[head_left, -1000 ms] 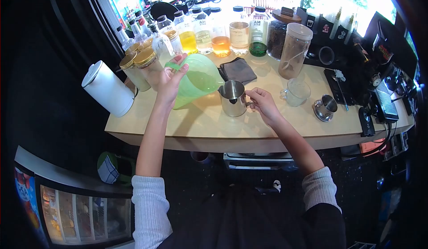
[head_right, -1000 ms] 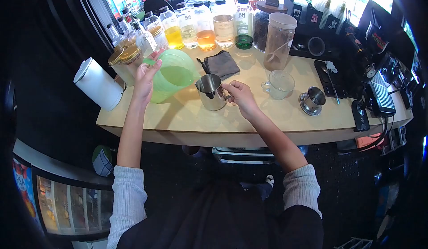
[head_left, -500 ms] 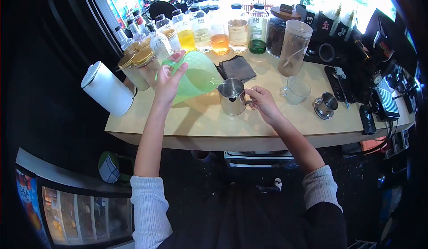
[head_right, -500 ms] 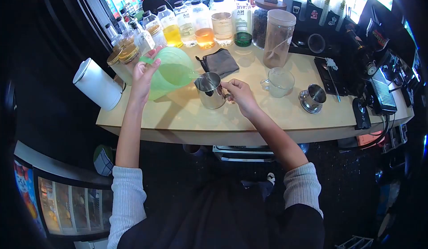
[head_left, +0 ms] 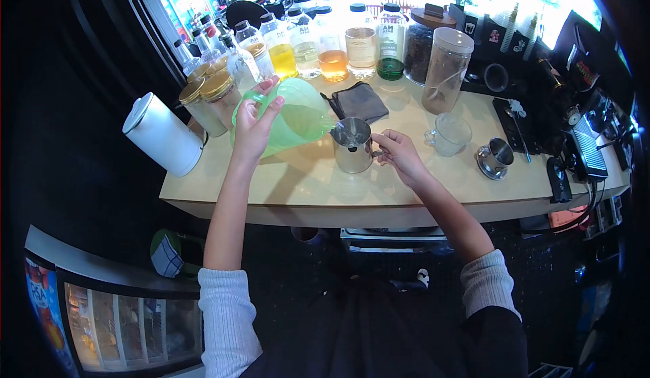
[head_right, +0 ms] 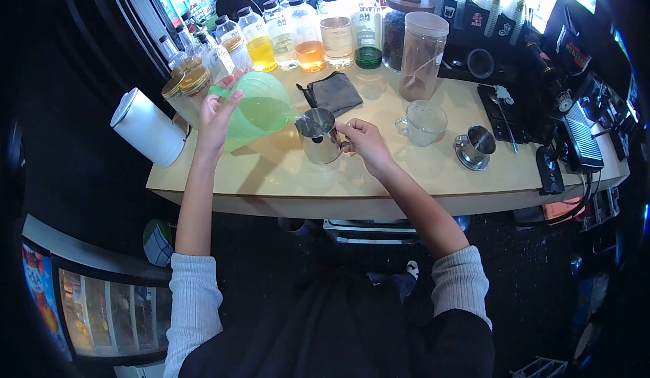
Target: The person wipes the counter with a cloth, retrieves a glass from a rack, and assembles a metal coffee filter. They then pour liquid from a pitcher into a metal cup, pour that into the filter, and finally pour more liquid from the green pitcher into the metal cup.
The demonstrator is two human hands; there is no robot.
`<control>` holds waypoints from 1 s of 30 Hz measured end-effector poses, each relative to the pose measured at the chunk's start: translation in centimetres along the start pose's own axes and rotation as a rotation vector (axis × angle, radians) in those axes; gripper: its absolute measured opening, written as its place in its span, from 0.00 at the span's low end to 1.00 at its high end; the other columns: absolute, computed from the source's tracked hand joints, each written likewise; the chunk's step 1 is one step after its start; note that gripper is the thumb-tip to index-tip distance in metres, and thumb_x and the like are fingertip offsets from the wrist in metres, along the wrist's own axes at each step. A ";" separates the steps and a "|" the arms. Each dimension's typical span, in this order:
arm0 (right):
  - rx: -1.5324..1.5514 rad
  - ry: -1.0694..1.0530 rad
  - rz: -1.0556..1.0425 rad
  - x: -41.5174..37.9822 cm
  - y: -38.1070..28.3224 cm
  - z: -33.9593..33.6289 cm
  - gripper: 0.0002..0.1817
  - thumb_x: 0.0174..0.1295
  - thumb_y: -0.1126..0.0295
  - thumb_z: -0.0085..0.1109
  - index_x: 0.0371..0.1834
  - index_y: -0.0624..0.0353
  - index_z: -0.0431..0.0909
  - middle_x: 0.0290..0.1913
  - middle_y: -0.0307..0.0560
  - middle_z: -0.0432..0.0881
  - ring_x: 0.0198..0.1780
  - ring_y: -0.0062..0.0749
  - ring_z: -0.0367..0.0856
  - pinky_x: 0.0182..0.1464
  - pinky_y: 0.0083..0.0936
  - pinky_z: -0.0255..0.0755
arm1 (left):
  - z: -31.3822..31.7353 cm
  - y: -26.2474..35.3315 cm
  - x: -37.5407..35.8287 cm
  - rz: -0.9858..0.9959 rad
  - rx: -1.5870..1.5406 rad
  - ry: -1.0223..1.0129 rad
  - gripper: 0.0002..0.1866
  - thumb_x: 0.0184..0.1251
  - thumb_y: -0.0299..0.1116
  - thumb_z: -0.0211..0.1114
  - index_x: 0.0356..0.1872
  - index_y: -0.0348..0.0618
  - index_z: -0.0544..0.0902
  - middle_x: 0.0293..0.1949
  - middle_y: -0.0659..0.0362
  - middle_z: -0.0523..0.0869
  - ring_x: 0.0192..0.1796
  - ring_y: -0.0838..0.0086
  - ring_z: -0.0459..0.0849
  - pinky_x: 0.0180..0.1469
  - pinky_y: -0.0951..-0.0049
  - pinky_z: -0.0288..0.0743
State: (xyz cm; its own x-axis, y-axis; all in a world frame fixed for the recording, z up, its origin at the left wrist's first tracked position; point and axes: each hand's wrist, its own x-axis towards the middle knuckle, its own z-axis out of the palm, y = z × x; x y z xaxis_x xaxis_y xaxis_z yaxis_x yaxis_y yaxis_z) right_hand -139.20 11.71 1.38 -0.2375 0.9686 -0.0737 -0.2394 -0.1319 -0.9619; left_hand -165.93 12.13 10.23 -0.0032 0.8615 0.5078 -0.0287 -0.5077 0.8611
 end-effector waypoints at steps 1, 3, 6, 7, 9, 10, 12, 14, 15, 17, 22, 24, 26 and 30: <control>-0.004 0.002 0.003 0.0 0.0 0.0 0.10 0.61 0.63 0.58 0.27 0.55 0.73 0.21 0.30 0.67 0.24 0.14 0.69 0.31 0.14 0.66 | 0.0 0.0 0.0 0.000 0.000 0.000 0.22 0.62 0.28 0.62 0.54 0.30 0.67 0.58 0.48 0.73 0.61 0.71 0.70 0.64 0.72 0.62; -0.004 0.002 0.001 0.0 0.1 0.0 0.10 0.61 0.63 0.58 0.26 0.55 0.72 0.21 0.30 0.66 0.24 0.14 0.69 0.30 0.14 0.66 | -0.1 0.1 -0.1 -0.006 0.007 0.012 0.22 0.62 0.27 0.62 0.55 0.29 0.66 0.58 0.48 0.73 0.61 0.71 0.70 0.64 0.72 0.62; -0.011 -0.001 -0.004 0.1 0.3 -0.2 0.10 0.62 0.63 0.58 0.26 0.54 0.72 0.21 0.30 0.66 0.23 0.14 0.69 0.30 0.13 0.66 | 0.0 0.1 -0.1 0.008 0.020 0.016 0.22 0.62 0.27 0.61 0.55 0.29 0.66 0.58 0.48 0.73 0.61 0.71 0.70 0.64 0.71 0.62; -0.018 -0.005 -0.006 0.1 0.5 -0.3 0.10 0.62 0.63 0.58 0.26 0.54 0.72 0.20 0.30 0.66 0.23 0.13 0.69 0.30 0.13 0.66 | 0.0 0.1 -0.2 0.008 0.021 0.016 0.22 0.62 0.27 0.61 0.55 0.29 0.66 0.58 0.48 0.73 0.61 0.71 0.70 0.64 0.71 0.62; -0.027 -0.001 -0.019 0.2 0.7 -0.4 0.12 0.62 0.61 0.58 0.26 0.55 0.72 0.22 0.31 0.70 0.22 0.13 0.69 0.28 0.12 0.65 | -0.1 0.1 -0.2 0.009 0.024 0.024 0.23 0.62 0.27 0.61 0.55 0.28 0.66 0.58 0.48 0.74 0.61 0.71 0.71 0.64 0.72 0.62; -0.036 0.004 -0.031 0.2 0.8 -0.4 0.13 0.62 0.59 0.57 0.26 0.55 0.72 0.23 0.33 0.73 0.21 0.13 0.70 0.27 0.11 0.63 | -0.1 0.1 -0.2 0.010 0.025 0.023 0.23 0.62 0.27 0.61 0.55 0.28 0.66 0.58 0.48 0.74 0.61 0.71 0.71 0.64 0.72 0.62; -0.036 0.005 -0.032 0.2 0.9 -0.4 0.13 0.62 0.59 0.58 0.26 0.55 0.72 0.23 0.33 0.73 0.21 0.13 0.70 0.27 0.11 0.63 | -0.1 0.2 -0.3 0.025 0.029 0.024 0.22 0.62 0.27 0.61 0.55 0.28 0.66 0.58 0.48 0.74 0.60 0.71 0.71 0.63 0.72 0.62; -0.036 0.007 -0.034 0.2 0.9 -0.4 0.13 0.62 0.59 0.58 0.26 0.55 0.72 0.23 0.33 0.73 0.21 0.13 0.70 0.26 0.11 0.63 | 0.0 0.5 -0.4 0.021 0.019 0.038 0.22 0.63 0.27 0.61 0.55 0.28 0.65 0.58 0.48 0.74 0.60 0.71 0.71 0.63 0.72 0.63; -0.047 0.008 -0.026 0.2 0.9 -0.5 0.12 0.62 0.61 0.58 0.27 0.55 0.73 0.22 0.31 0.71 0.22 0.13 0.69 0.28 0.12 0.64 | 0.0 0.6 -0.4 0.017 0.009 0.054 0.22 0.63 0.27 0.61 0.55 0.29 0.65 0.58 0.48 0.74 0.60 0.71 0.71 0.63 0.72 0.63; -0.057 0.009 -0.019 0.1 0.8 -0.5 0.10 0.62 0.62 0.57 0.27 0.54 0.73 0.21 0.30 0.68 0.23 0.13 0.69 0.29 0.12 0.66 | 0.1 1.0 -0.7 -0.001 -0.019 0.073 0.22 0.63 0.27 0.61 0.55 0.29 0.65 0.58 0.48 0.74 0.59 0.72 0.72 0.63 0.73 0.63; -0.158 0.041 -0.067 -0.5 0.0 0.0 0.10 0.62 0.62 0.57 0.29 0.57 0.74 0.22 0.31 0.69 0.23 0.11 0.66 0.27 0.12 0.61 | 0.0 1.4 -1.1 -0.042 -0.090 0.116 0.22 0.64 0.28 0.60 0.54 0.30 0.65 0.58 0.47 0.73 0.59 0.73 0.72 0.62 0.73 0.64; -0.227 0.068 -0.103 -0.4 0.1 -0.1 0.10 0.62 0.62 0.57 0.30 0.58 0.75 0.22 0.31 0.70 0.24 0.11 0.66 0.28 0.12 0.61 | 0.0 1.4 -1.2 -0.055 -0.127 0.160 0.21 0.64 0.28 0.60 0.54 0.30 0.66 0.58 0.48 0.73 0.58 0.73 0.72 0.61 0.72 0.65; -0.296 0.096 -0.138 0.0 0.5 -0.3 0.11 0.62 0.62 0.57 0.30 0.58 0.75 0.23 0.31 0.70 0.25 0.11 0.65 0.29 0.12 0.60 | -0.4 1.1 -1.0 -0.053 -0.153 0.189 0.21 0.64 0.29 0.60 0.54 0.31 0.66 0.56 0.50 0.74 0.57 0.73 0.72 0.60 0.72 0.65; -0.346 0.097 -0.272 1.4 2.1 -1.0 0.11 0.63 0.63 0.56 0.32 0.60 0.76 0.25 0.32 0.72 0.29 0.13 0.68 0.34 0.13 0.63 | -1.0 0.3 -0.7 -0.097 -0.337 0.250 0.20 0.64 0.31 0.60 0.54 0.33 0.67 0.52 0.54 0.75 0.55 0.73 0.73 0.59 0.71 0.67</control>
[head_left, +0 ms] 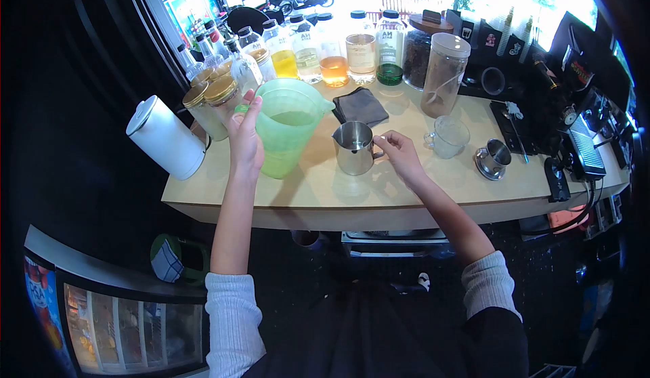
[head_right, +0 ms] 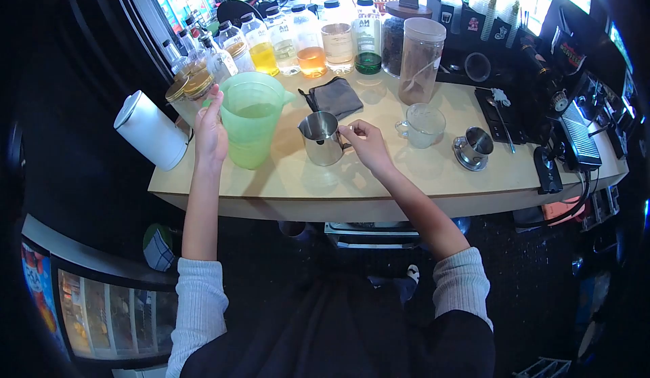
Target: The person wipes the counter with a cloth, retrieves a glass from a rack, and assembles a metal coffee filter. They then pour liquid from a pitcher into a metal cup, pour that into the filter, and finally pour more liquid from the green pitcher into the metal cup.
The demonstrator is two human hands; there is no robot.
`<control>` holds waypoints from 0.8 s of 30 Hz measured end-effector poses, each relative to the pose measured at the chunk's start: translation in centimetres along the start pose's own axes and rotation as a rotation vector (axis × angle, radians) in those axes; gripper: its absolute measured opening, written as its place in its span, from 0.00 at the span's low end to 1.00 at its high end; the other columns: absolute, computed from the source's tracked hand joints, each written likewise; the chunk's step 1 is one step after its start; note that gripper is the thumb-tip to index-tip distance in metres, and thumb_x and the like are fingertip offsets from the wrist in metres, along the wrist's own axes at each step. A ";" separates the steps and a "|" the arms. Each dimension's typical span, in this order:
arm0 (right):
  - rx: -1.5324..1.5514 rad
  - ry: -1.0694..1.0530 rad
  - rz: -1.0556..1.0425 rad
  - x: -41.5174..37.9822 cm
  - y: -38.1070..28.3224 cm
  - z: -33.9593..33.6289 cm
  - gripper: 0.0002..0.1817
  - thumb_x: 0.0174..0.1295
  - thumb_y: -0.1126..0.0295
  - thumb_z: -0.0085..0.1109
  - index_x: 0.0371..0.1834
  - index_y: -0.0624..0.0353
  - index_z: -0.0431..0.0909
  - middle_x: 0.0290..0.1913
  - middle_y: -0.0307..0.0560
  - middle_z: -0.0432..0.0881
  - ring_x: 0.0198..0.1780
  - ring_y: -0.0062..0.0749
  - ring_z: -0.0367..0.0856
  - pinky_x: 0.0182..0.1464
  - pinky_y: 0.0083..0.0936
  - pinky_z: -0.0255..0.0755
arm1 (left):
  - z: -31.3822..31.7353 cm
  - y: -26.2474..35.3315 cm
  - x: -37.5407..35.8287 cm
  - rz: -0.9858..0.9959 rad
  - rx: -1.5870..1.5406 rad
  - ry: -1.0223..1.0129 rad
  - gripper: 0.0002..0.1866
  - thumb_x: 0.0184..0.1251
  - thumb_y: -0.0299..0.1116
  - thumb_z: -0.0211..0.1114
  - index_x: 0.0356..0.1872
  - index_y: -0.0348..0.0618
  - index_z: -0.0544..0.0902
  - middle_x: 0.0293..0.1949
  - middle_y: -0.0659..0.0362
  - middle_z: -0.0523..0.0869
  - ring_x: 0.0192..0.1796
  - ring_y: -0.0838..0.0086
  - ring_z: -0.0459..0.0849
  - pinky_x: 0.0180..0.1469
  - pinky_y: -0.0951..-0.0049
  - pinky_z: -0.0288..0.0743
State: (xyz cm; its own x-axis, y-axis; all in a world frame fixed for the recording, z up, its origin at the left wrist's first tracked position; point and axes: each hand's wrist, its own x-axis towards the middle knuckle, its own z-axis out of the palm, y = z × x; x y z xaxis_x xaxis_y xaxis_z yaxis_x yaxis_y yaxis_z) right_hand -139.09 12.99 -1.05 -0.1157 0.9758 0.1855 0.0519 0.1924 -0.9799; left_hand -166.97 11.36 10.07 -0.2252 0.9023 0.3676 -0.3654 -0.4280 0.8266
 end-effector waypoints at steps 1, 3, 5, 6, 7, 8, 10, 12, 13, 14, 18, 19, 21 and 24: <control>0.044 -0.022 -0.004 0.0 -0.1 0.1 0.10 0.64 0.64 0.55 0.32 0.60 0.75 0.26 0.32 0.73 0.30 0.13 0.69 0.35 0.13 0.64 | 0.1 -0.1 0.0 0.003 -0.002 -0.001 0.20 0.64 0.31 0.60 0.54 0.33 0.67 0.52 0.54 0.75 0.55 0.73 0.73 0.59 0.71 0.67; 0.121 -0.046 -0.014 -0.2 -0.2 0.3 0.10 0.65 0.65 0.54 0.33 0.61 0.75 0.26 0.33 0.73 0.31 0.14 0.70 0.36 0.13 0.65 | 0.4 -0.4 -0.3 -0.038 -0.107 0.071 0.20 0.64 0.33 0.60 0.54 0.35 0.68 0.50 0.55 0.75 0.55 0.71 0.73 0.58 0.69 0.67; 0.199 -0.063 -0.026 -0.6 -0.4 0.6 0.09 0.65 0.66 0.52 0.34 0.61 0.74 0.26 0.33 0.73 0.31 0.14 0.71 0.37 0.14 0.66 | 0.1 -0.9 -0.2 -0.059 -0.151 0.079 0.20 0.65 0.34 0.59 0.54 0.35 0.69 0.51 0.55 0.74 0.55 0.71 0.73 0.58 0.68 0.67; 0.204 -0.059 -0.025 -0.7 -0.5 0.7 0.10 0.66 0.65 0.52 0.33 0.62 0.74 0.25 0.33 0.74 0.30 0.13 0.70 0.36 0.13 0.66 | 0.0 -1.2 -0.1 -0.082 -0.192 0.092 0.20 0.66 0.35 0.58 0.54 0.36 0.69 0.52 0.55 0.74 0.56 0.70 0.73 0.59 0.68 0.67; 0.210 -0.054 -0.026 -0.7 -0.5 0.6 0.12 0.66 0.64 0.52 0.32 0.62 0.74 0.25 0.33 0.74 0.28 0.12 0.69 0.36 0.13 0.67 | -0.3 -1.6 0.2 -0.080 -0.196 0.081 0.20 0.66 0.35 0.58 0.54 0.36 0.69 0.52 0.55 0.74 0.56 0.70 0.73 0.59 0.68 0.67; 0.202 -0.070 -0.034 -0.6 -0.3 0.5 0.11 0.66 0.65 0.52 0.32 0.62 0.74 0.25 0.34 0.74 0.28 0.12 0.70 0.36 0.13 0.67 | -0.6 -2.0 0.5 -0.110 -0.238 0.097 0.20 0.67 0.37 0.56 0.55 0.35 0.69 0.53 0.55 0.74 0.56 0.70 0.72 0.60 0.67 0.66; 0.244 -0.066 -0.036 -0.9 -0.2 0.4 0.11 0.66 0.65 0.51 0.33 0.62 0.74 0.25 0.34 0.74 0.28 0.12 0.70 0.36 0.13 0.67 | -1.1 -2.5 0.6 -0.150 -0.280 0.106 0.21 0.68 0.39 0.54 0.56 0.35 0.69 0.54 0.55 0.73 0.57 0.70 0.71 0.60 0.67 0.65; 0.283 -0.060 -0.037 -1.2 -0.5 0.1 0.10 0.67 0.66 0.51 0.34 0.62 0.73 0.26 0.34 0.74 0.28 0.13 0.69 0.35 0.14 0.66 | -1.1 -3.0 0.4 -0.097 -0.227 0.114 0.24 0.70 0.43 0.51 0.57 0.34 0.68 0.55 0.54 0.73 0.58 0.69 0.71 0.63 0.67 0.61; 0.279 -0.044 -0.033 -1.4 -0.6 -0.2 0.10 0.67 0.66 0.51 0.34 0.62 0.73 0.26 0.34 0.74 0.28 0.13 0.69 0.35 0.14 0.66 | -0.7 -3.0 0.2 -0.110 -0.232 0.104 0.24 0.70 0.43 0.51 0.57 0.34 0.68 0.55 0.54 0.73 0.58 0.69 0.71 0.63 0.67 0.61; 0.281 -0.062 -0.036 -1.7 -0.8 -0.7 0.10 0.67 0.66 0.50 0.34 0.62 0.73 0.28 0.35 0.75 0.30 0.13 0.70 0.37 0.15 0.67 | -0.4 -2.9 -0.2 -0.106 -0.215 0.137 0.24 0.71 0.45 0.50 0.58 0.35 0.67 0.57 0.54 0.72 0.60 0.68 0.69 0.64 0.67 0.60; 0.270 -0.085 -0.041 -3.4 -1.8 -3.2 0.09 0.67 0.66 0.49 0.35 0.61 0.73 0.30 0.36 0.77 0.33 0.14 0.70 0.40 0.15 0.67 | -0.5 -4.7 -3.0 -0.022 -0.140 0.235 0.25 0.72 0.44 0.47 0.61 0.36 0.64 0.63 0.53 0.64 0.65 0.67 0.63 0.67 0.66 0.53; 0.276 -0.101 -0.059 -3.9 -2.5 -3.9 0.09 0.67 0.66 0.49 0.35 0.61 0.73 0.30 0.36 0.76 0.33 0.14 0.70 0.40 0.15 0.66 | -0.6 -5.5 -4.2 0.097 -0.052 0.259 0.24 0.72 0.43 0.46 0.61 0.36 0.63 0.65 0.53 0.62 0.66 0.67 0.61 0.68 0.65 0.52; 0.266 -0.094 -0.068 -5.0 -3.6 -5.8 0.09 0.67 0.67 0.49 0.35 0.61 0.73 0.30 0.35 0.76 0.33 0.14 0.70 0.40 0.15 0.66 | 0.5 -6.8 -7.6 0.224 0.023 0.454 0.20 0.71 0.39 0.46 0.57 0.36 0.66 0.60 0.53 0.67 0.62 0.69 0.65 0.66 0.65 0.54; 0.242 -0.048 -0.073 -7.2 -5.2 -9.3 0.09 0.66 0.68 0.50 0.35 0.62 0.73 0.30 0.37 0.78 0.33 0.15 0.72 0.38 0.14 0.65 | 3.4 -9.1 -11.8 0.258 0.014 0.427 0.14 0.71 0.34 0.46 0.49 0.37 0.70 0.49 0.54 0.73 0.53 0.72 0.71 0.59 0.68 0.62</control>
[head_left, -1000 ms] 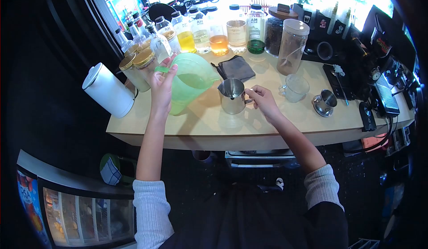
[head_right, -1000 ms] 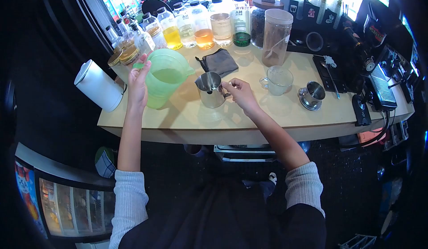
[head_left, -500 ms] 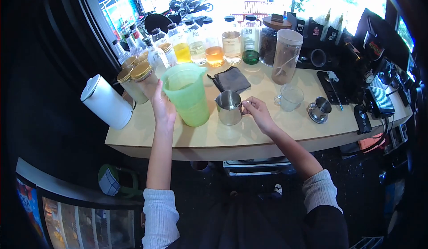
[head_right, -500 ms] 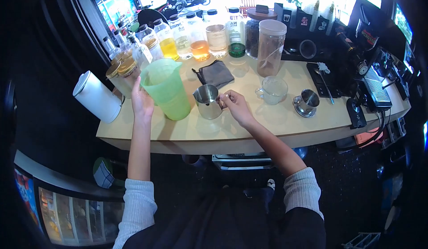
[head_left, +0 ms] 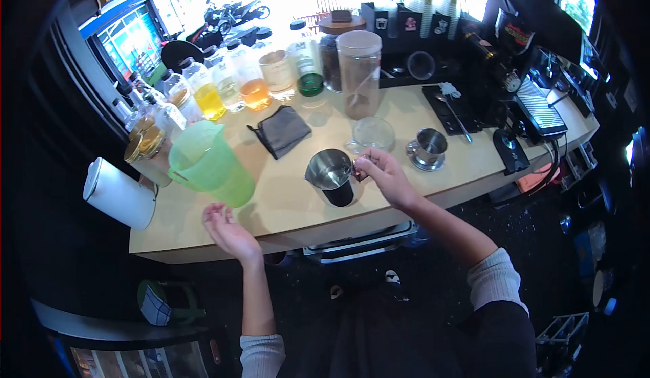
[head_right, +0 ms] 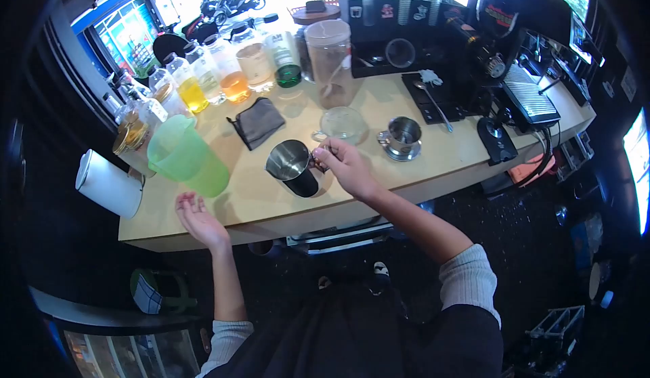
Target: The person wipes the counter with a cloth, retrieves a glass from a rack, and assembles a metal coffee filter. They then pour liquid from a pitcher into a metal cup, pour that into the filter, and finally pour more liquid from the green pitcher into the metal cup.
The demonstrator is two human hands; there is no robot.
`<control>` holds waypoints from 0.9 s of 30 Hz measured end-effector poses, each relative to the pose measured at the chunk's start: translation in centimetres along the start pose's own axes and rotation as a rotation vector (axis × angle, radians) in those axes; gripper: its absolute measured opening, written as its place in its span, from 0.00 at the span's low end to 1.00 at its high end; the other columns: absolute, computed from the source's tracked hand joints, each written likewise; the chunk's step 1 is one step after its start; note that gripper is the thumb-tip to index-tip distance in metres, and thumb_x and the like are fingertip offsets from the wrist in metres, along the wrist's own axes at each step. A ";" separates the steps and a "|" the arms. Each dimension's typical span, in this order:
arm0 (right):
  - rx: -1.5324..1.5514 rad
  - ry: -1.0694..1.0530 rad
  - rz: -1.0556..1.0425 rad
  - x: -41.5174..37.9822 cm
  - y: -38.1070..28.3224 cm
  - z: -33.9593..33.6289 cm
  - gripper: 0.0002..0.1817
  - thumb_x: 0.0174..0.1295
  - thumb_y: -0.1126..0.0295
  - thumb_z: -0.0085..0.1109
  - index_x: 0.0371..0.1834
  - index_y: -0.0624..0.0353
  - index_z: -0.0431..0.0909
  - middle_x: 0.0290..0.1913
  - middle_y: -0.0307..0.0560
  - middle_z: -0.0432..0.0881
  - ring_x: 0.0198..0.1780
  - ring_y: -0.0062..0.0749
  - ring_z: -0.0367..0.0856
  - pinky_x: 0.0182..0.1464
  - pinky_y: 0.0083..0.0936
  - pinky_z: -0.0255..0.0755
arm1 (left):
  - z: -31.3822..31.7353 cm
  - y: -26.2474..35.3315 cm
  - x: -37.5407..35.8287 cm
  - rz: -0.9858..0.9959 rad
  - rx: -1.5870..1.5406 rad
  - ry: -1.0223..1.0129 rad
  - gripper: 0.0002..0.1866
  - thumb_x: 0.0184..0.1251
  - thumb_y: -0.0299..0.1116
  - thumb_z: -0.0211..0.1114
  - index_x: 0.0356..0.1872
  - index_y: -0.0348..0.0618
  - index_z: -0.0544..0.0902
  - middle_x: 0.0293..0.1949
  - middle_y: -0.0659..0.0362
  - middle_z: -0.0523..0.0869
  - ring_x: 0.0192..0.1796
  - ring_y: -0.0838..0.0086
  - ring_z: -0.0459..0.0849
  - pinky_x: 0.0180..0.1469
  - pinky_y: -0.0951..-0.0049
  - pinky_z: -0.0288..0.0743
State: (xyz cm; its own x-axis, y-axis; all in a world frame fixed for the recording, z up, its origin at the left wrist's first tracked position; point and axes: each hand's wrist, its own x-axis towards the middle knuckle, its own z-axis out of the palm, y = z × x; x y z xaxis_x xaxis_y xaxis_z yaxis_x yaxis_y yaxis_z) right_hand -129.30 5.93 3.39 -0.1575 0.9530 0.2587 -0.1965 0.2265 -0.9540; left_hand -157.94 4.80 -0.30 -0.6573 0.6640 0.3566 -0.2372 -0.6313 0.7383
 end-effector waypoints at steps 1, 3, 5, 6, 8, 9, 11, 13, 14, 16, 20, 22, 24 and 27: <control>-0.002 0.007 0.008 -0.7 -1.0 -1.2 0.09 0.66 0.68 0.50 0.35 0.62 0.73 0.30 0.37 0.78 0.33 0.15 0.72 0.38 0.14 0.65 | 1.2 -0.3 -1.6 -0.011 0.002 -0.001 0.14 0.71 0.34 0.46 0.49 0.37 0.70 0.49 0.54 0.73 0.53 0.72 0.71 0.59 0.68 0.62; -0.050 0.021 -0.025 -1.7 -3.1 -3.7 0.08 0.67 0.68 0.49 0.36 0.62 0.73 0.30 0.37 0.78 0.33 0.15 0.73 0.39 0.15 0.66 | 4.2 -1.0 -4.8 -0.143 -0.016 -0.422 0.10 0.70 0.32 0.48 0.45 0.37 0.72 0.40 0.57 0.76 0.44 0.76 0.74 0.49 0.73 0.68; -0.084 0.012 -0.039 -2.6 -5.4 -6.6 0.08 0.67 0.68 0.49 0.35 0.62 0.73 0.30 0.38 0.78 0.34 0.15 0.73 0.40 0.15 0.66 | 7.7 -1.9 -7.6 -0.357 0.056 -0.609 0.11 0.70 0.32 0.49 0.45 0.36 0.74 0.38 0.56 0.77 0.42 0.76 0.76 0.46 0.74 0.71; -0.086 0.039 -0.032 -3.1 -6.6 -8.0 0.08 0.67 0.68 0.49 0.35 0.62 0.73 0.30 0.37 0.77 0.34 0.15 0.73 0.39 0.14 0.66 | 9.4 -2.5 -9.1 -0.547 0.006 -0.668 0.12 0.70 0.33 0.49 0.47 0.35 0.73 0.40 0.55 0.77 0.44 0.75 0.77 0.49 0.73 0.71; -0.111 0.075 -0.111 -3.9 -8.9 -10.8 0.08 0.66 0.69 0.50 0.34 0.62 0.72 0.27 0.34 0.74 0.34 0.14 0.72 0.39 0.13 0.65 | 12.9 -3.6 -11.8 -0.737 -0.050 -0.728 0.14 0.70 0.34 0.50 0.49 0.34 0.72 0.42 0.54 0.78 0.46 0.73 0.77 0.52 0.72 0.71; -0.113 0.074 -0.111 -4.2 -10.0 -12.2 0.08 0.66 0.69 0.50 0.34 0.62 0.72 0.27 0.34 0.74 0.34 0.14 0.72 0.39 0.13 0.65 | 14.5 -4.2 -13.1 -0.892 -0.060 -0.808 0.15 0.70 0.34 0.50 0.51 0.34 0.71 0.45 0.53 0.77 0.50 0.71 0.76 0.55 0.70 0.70; -0.154 0.193 -0.100 -5.0 -11.8 -15.1 0.07 0.66 0.69 0.50 0.34 0.61 0.72 0.27 0.33 0.72 0.32 0.13 0.71 0.38 0.12 0.64 | 16.6 -5.8 -14.4 -1.049 -0.069 -0.880 0.17 0.70 0.35 0.51 0.52 0.33 0.69 0.48 0.53 0.76 0.53 0.69 0.75 0.59 0.68 0.69; -0.140 0.236 -0.157 -5.3 -12.3 -18.2 0.07 0.66 0.69 0.50 0.33 0.61 0.72 0.26 0.33 0.71 0.32 0.13 0.69 0.39 0.12 0.65 | 18.3 -7.8 -15.2 -1.203 0.028 -0.890 0.19 0.70 0.36 0.51 0.54 0.33 0.67 0.52 0.52 0.73 0.56 0.67 0.74 0.61 0.65 0.68; -0.141 0.240 -0.153 -5.6 -12.4 -19.6 0.07 0.67 0.69 0.48 0.33 0.61 0.71 0.27 0.33 0.70 0.32 0.14 0.67 0.39 0.13 0.64 | 18.9 -8.4 -15.2 -1.222 0.024 -0.900 0.21 0.70 0.39 0.51 0.55 0.32 0.65 0.54 0.51 0.71 0.58 0.65 0.73 0.59 0.63 0.70; -0.140 0.234 -0.149 -5.9 -11.9 -22.2 0.07 0.68 0.70 0.46 0.33 0.60 0.69 0.28 0.33 0.68 0.33 0.14 0.66 0.40 0.14 0.63 | 20.2 -8.7 -14.8 -1.284 0.055 -0.900 0.21 0.70 0.41 0.50 0.54 0.34 0.66 0.51 0.52 0.72 0.58 0.65 0.73 0.58 0.64 0.70; -0.071 0.271 -0.152 -6.0 -9.8 -24.8 0.08 0.68 0.69 0.46 0.33 0.61 0.69 0.27 0.34 0.68 0.32 0.17 0.68 0.42 0.16 0.65 | 22.6 -8.7 -14.4 -1.349 0.196 -0.929 0.26 0.70 0.50 0.47 0.54 0.35 0.65 0.49 0.52 0.70 0.57 0.62 0.74 0.57 0.61 0.73; -0.028 0.286 -0.151 -6.0 -8.4 -25.4 0.08 0.68 0.69 0.46 0.33 0.61 0.69 0.27 0.35 0.69 0.32 0.18 0.69 0.42 0.17 0.66 | 22.9 -9.2 -14.3 -1.362 0.238 -0.974 0.30 0.70 0.54 0.44 0.57 0.33 0.63 0.51 0.50 0.70 0.57 0.60 0.75 0.56 0.58 0.75; -0.029 0.301 -0.137 -5.4 -6.6 -26.1 0.08 0.68 0.68 0.46 0.33 0.61 0.70 0.27 0.36 0.71 0.33 0.20 0.73 0.42 0.18 0.66 | 23.0 -9.6 -14.6 -1.356 0.282 -0.966 0.31 0.70 0.54 0.44 0.57 0.33 0.62 0.51 0.50 0.70 0.56 0.61 0.75 0.55 0.58 0.75; 0.012 0.287 -0.113 -4.6 -5.5 -26.3 0.09 0.68 0.68 0.46 0.33 0.60 0.70 0.27 0.37 0.73 0.34 0.21 0.75 0.42 0.19 0.66 | 24.1 -8.7 -15.0 -1.314 0.353 -0.943 0.31 0.69 0.55 0.45 0.56 0.33 0.63 0.50 0.50 0.70 0.54 0.62 0.77 0.53 0.58 0.77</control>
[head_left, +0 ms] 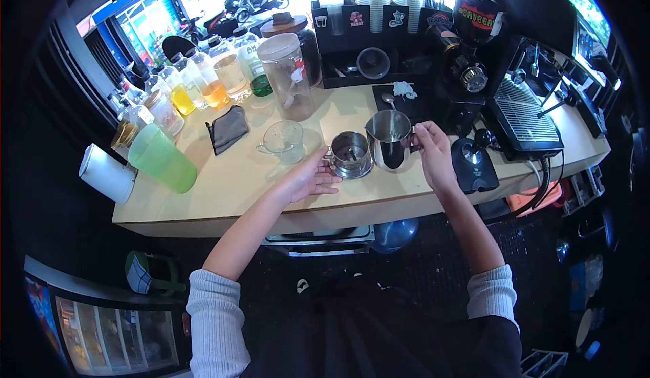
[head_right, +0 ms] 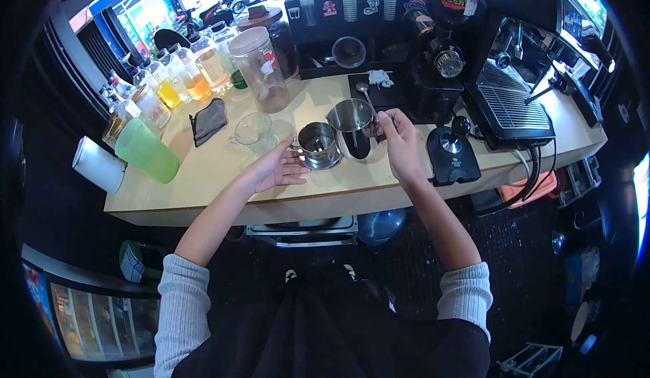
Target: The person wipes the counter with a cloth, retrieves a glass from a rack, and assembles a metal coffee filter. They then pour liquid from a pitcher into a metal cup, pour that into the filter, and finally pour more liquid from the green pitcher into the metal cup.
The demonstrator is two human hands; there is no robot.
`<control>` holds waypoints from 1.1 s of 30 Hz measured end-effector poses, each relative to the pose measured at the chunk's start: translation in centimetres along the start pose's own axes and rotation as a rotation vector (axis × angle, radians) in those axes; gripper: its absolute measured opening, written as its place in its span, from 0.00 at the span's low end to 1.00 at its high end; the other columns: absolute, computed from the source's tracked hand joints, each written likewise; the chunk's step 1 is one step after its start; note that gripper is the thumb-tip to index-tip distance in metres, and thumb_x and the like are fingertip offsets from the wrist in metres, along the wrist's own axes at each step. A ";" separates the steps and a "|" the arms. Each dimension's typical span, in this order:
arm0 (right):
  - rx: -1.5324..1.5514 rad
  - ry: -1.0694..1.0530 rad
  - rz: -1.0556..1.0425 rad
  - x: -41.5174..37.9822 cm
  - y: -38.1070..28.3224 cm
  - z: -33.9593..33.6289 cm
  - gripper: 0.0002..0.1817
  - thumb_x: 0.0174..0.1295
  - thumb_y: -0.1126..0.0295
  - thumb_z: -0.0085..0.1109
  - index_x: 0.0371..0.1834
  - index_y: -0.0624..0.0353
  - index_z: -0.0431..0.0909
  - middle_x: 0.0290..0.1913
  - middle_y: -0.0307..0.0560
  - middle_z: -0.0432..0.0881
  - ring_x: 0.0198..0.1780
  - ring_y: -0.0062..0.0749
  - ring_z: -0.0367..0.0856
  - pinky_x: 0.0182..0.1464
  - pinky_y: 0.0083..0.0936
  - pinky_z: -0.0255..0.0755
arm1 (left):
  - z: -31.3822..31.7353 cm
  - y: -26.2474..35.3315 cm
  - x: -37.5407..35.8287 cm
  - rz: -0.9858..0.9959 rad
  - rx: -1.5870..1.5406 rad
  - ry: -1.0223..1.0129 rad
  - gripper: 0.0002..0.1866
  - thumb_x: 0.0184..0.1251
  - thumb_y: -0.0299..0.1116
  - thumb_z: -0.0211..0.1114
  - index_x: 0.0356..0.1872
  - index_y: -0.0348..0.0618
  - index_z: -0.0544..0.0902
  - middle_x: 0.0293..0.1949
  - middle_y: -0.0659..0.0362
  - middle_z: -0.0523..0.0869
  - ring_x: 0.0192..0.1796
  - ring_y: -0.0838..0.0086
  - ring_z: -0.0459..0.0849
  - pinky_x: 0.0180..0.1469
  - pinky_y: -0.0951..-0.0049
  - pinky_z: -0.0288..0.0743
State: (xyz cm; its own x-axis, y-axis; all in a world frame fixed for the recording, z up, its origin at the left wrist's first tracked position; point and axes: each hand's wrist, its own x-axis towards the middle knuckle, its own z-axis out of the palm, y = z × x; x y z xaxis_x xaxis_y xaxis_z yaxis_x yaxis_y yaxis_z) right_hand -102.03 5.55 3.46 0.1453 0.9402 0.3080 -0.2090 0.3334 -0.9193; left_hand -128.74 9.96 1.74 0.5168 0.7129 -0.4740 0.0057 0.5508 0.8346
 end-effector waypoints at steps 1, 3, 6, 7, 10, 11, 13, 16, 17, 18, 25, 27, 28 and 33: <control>0.002 -0.016 -0.007 0.3 0.4 -0.2 0.09 0.68 0.67 0.47 0.32 0.60 0.70 0.27 0.37 0.73 0.34 0.21 0.75 0.42 0.19 0.66 | 0.4 0.1 -0.2 -0.001 0.019 0.042 0.31 0.69 0.56 0.46 0.55 0.33 0.63 0.49 0.50 0.71 0.52 0.63 0.78 0.52 0.58 0.78; 0.009 -0.030 -0.006 0.7 0.9 -0.7 0.09 0.68 0.67 0.47 0.32 0.60 0.70 0.27 0.37 0.73 0.34 0.21 0.75 0.42 0.19 0.66 | 0.6 0.3 -0.1 0.006 0.044 0.058 0.31 0.68 0.56 0.47 0.54 0.33 0.64 0.48 0.50 0.71 0.51 0.63 0.78 0.51 0.60 0.78; 0.027 -0.048 0.007 0.8 0.7 -0.8 0.10 0.68 0.67 0.47 0.31 0.60 0.70 0.27 0.37 0.72 0.34 0.21 0.75 0.42 0.20 0.66 | 0.9 0.8 -0.1 0.015 0.090 0.078 0.30 0.67 0.55 0.50 0.52 0.34 0.65 0.46 0.51 0.71 0.49 0.64 0.79 0.49 0.62 0.80; 0.043 -0.055 0.017 0.8 0.6 -0.8 0.10 0.68 0.67 0.47 0.31 0.60 0.70 0.26 0.37 0.72 0.34 0.21 0.74 0.42 0.20 0.66 | 1.0 1.0 -0.1 0.020 0.111 0.086 0.30 0.66 0.55 0.51 0.51 0.34 0.65 0.45 0.51 0.71 0.49 0.64 0.79 0.48 0.63 0.80; 0.046 -0.045 -0.016 0.9 1.0 -1.2 0.11 0.68 0.66 0.48 0.31 0.60 0.71 0.27 0.36 0.76 0.31 0.16 0.75 0.36 0.14 0.64 | 1.2 1.2 0.1 0.030 0.133 0.086 0.29 0.65 0.53 0.53 0.51 0.35 0.65 0.44 0.52 0.71 0.47 0.64 0.80 0.47 0.65 0.81; 0.048 -0.047 -0.014 1.0 1.0 -1.3 0.11 0.68 0.66 0.48 0.31 0.60 0.71 0.27 0.36 0.76 0.31 0.16 0.75 0.36 0.14 0.64 | 1.2 1.1 0.3 0.029 0.132 0.089 0.29 0.65 0.53 0.53 0.51 0.35 0.65 0.44 0.52 0.71 0.47 0.64 0.80 0.47 0.65 0.81; 0.032 -0.051 0.024 0.9 1.2 -1.6 0.09 0.68 0.68 0.47 0.32 0.60 0.70 0.26 0.37 0.71 0.33 0.22 0.74 0.42 0.20 0.66 | 1.1 0.9 0.6 0.048 0.094 0.110 0.27 0.65 0.52 0.55 0.50 0.36 0.67 0.43 0.52 0.73 0.45 0.66 0.80 0.47 0.66 0.81; 0.059 -0.048 0.043 0.7 1.3 -1.7 0.09 0.68 0.68 0.47 0.32 0.60 0.70 0.26 0.37 0.71 0.33 0.22 0.74 0.42 0.20 0.66 | 1.5 0.9 0.8 0.068 0.086 0.113 0.25 0.64 0.51 0.57 0.48 0.36 0.68 0.40 0.53 0.75 0.42 0.67 0.81 0.47 0.68 0.81; 0.061 -0.049 0.045 0.7 1.4 -1.8 0.09 0.68 0.68 0.47 0.32 0.60 0.70 0.26 0.37 0.71 0.33 0.22 0.74 0.42 0.20 0.66 | 1.7 0.9 0.8 0.066 0.085 0.115 0.25 0.64 0.51 0.57 0.48 0.36 0.68 0.40 0.53 0.75 0.42 0.67 0.81 0.47 0.68 0.81; 0.060 -0.049 0.051 0.7 1.5 -1.8 0.09 0.68 0.68 0.47 0.32 0.60 0.70 0.26 0.37 0.71 0.33 0.22 0.74 0.42 0.20 0.65 | 1.9 1.0 0.7 0.065 0.092 0.115 0.25 0.64 0.50 0.57 0.48 0.36 0.69 0.39 0.54 0.76 0.41 0.67 0.81 0.46 0.68 0.81; 0.053 -0.050 0.055 0.6 1.6 -2.5 0.09 0.68 0.67 0.47 0.31 0.59 0.69 0.26 0.37 0.71 0.34 0.22 0.75 0.42 0.20 0.65 | 2.3 1.1 0.8 0.082 0.172 0.169 0.28 0.62 0.51 0.59 0.47 0.31 0.71 0.39 0.52 0.80 0.39 0.70 0.81 0.44 0.71 0.80; 0.048 -0.046 0.042 0.5 1.7 -2.8 0.09 0.68 0.67 0.47 0.31 0.59 0.69 0.26 0.37 0.72 0.34 0.22 0.75 0.42 0.20 0.65 | 2.5 1.2 0.7 0.087 0.181 0.168 0.29 0.62 0.51 0.59 0.47 0.30 0.71 0.38 0.52 0.80 0.39 0.70 0.81 0.45 0.71 0.80; 0.043 -0.044 0.028 0.5 1.8 -3.0 0.09 0.68 0.67 0.47 0.31 0.59 0.69 0.26 0.37 0.72 0.34 0.22 0.75 0.41 0.20 0.65 | 2.5 1.3 0.6 0.093 0.190 0.168 0.29 0.62 0.51 0.60 0.47 0.30 0.71 0.38 0.52 0.80 0.39 0.69 0.81 0.45 0.71 0.80; 0.019 -0.011 0.020 0.1 3.7 -4.4 0.09 0.68 0.67 0.47 0.31 0.59 0.69 0.26 0.37 0.72 0.33 0.22 0.75 0.41 0.21 0.66 | 2.7 1.4 0.6 0.094 0.183 0.148 0.31 0.61 0.52 0.61 0.48 0.28 0.71 0.40 0.50 0.80 0.42 0.68 0.82 0.48 0.69 0.79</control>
State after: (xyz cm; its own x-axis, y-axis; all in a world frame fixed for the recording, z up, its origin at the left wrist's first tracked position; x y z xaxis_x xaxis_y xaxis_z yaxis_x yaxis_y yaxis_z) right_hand -98.50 6.60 -0.95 0.1305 0.9473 0.2924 -0.2300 0.3158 -0.9205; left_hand -126.14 10.03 3.41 0.3919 0.8203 -0.4166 0.1255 0.4009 0.9075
